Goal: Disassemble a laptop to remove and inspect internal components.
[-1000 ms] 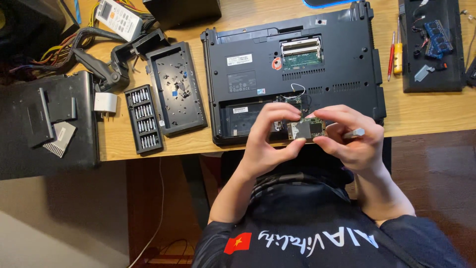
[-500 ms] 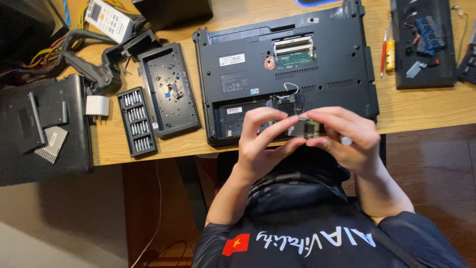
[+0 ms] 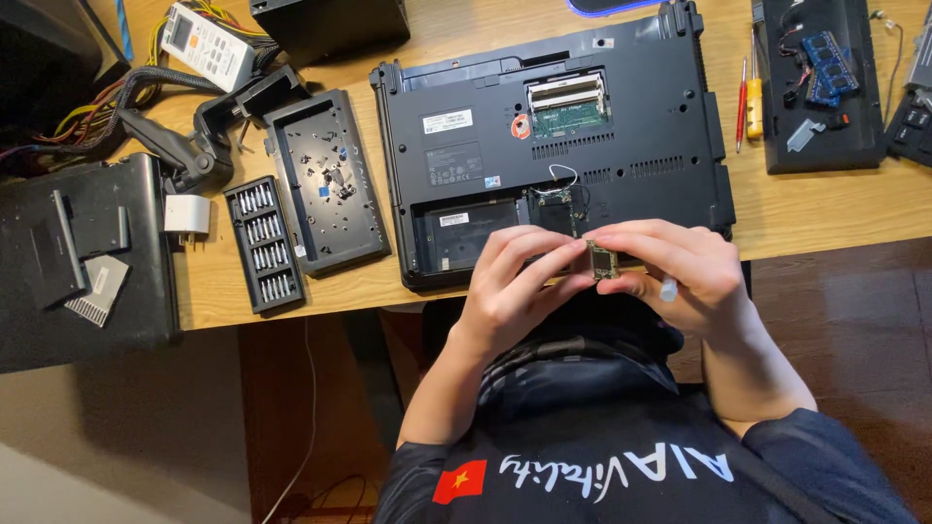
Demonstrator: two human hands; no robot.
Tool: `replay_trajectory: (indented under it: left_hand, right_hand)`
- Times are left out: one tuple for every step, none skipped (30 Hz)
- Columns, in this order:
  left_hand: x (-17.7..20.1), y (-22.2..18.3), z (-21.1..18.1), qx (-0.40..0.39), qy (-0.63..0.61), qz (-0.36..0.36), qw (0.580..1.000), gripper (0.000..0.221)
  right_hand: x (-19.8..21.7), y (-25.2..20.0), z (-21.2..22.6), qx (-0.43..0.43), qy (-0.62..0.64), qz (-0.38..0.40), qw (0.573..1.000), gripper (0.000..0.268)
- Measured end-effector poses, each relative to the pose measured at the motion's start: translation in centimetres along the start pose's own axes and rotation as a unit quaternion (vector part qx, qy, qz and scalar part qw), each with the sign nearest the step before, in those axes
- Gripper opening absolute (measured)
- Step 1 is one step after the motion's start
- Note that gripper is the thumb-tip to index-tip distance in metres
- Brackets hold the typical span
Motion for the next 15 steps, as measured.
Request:
replay_trajectory:
  left_hand:
    - [-0.1,-0.1,0.0,0.001,0.0,0.001,1.0,0.045]
    - [-0.2,-0.2,0.0,0.004,-0.007,0.002,1.0,0.044]
    - [-0.3,-0.4,0.0,0.008,-0.015,0.003,1.0,0.043]
    - [-0.4,-0.5,0.1,0.01,-0.016,0.004,1.0,0.043]
    - [-0.5,-0.6,0.1,0.005,-0.019,0.008,1.0,0.043]
    - [-0.6,-0.7,0.0,0.001,-0.022,0.013,1.0,0.043]
    - [-0.6,-0.7,0.0,0.003,-0.021,0.012,1.0,0.043]
    - [-0.6,-0.7,-0.1,0.006,-0.037,0.013,0.999,0.044]
    - [-0.5,-0.7,-0.1,0.011,-0.05,0.012,0.999,0.044]
    - [-0.4,-0.7,0.0,0.014,-0.048,0.008,0.999,0.044]
    - [-0.2,-0.8,-0.1,0.012,-0.065,0.008,0.998,0.045]
    - [0.0,-0.9,-0.2,0.009,-0.083,0.008,0.997,0.046]
    - [0.4,-1.3,-0.1,0.014,-0.074,0.001,0.997,0.046]
    - [0.6,-1.6,-0.1,0.013,-0.09,0.01,0.996,0.048]
    - [0.7,-1.8,-0.1,0.01,-0.105,0.02,0.994,0.049]
  right_hand:
    - [0.1,-0.1,-0.1,-0.001,0.0,0.0,1.0,0.037]
    - [0.0,-0.2,-0.3,-0.005,0.014,0.004,1.0,0.037]
    - [0.0,-0.4,-0.4,-0.01,0.028,0.008,1.0,0.036]
    - [0.1,-0.6,-0.6,-0.012,0.029,0.009,0.999,0.036]
    - [0.1,-0.8,-0.7,-0.014,0.029,0.016,0.999,0.037]
    - [0.0,-0.9,-0.8,-0.015,0.03,0.023,0.999,0.038]
    - [0.0,-1.1,-0.8,-0.015,0.031,0.025,0.999,0.038]
    - [0.0,-1.2,-0.9,-0.025,0.053,0.023,0.998,0.038]
    - [0.0,-1.3,-1.0,-0.034,0.076,0.024,0.996,0.038]
    - [-0.1,-1.6,-0.9,-0.032,0.078,0.029,0.996,0.038]
    - [-0.2,-1.8,-0.8,-0.035,0.087,0.035,0.995,0.039]
    - [-0.4,-2.0,-0.7,-0.037,0.097,0.041,0.994,0.04]
    - [-0.7,-2.1,-0.8,-0.032,0.102,0.05,0.993,0.04]
    - [-1.1,-2.2,-1.3,-0.048,0.089,0.064,0.993,0.042]
    - [-1.5,-2.3,-1.7,-0.061,0.076,0.077,0.992,0.044]
Point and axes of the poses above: each hand's wrist, its own y-axis towards the middle knuckle, its own x-axis out of the back of the hand, z = x × y, the point moved 8 cm from there along y, towards the middle knuckle, and after that the axes turned 1 degree about x, right-handed, at the moved point
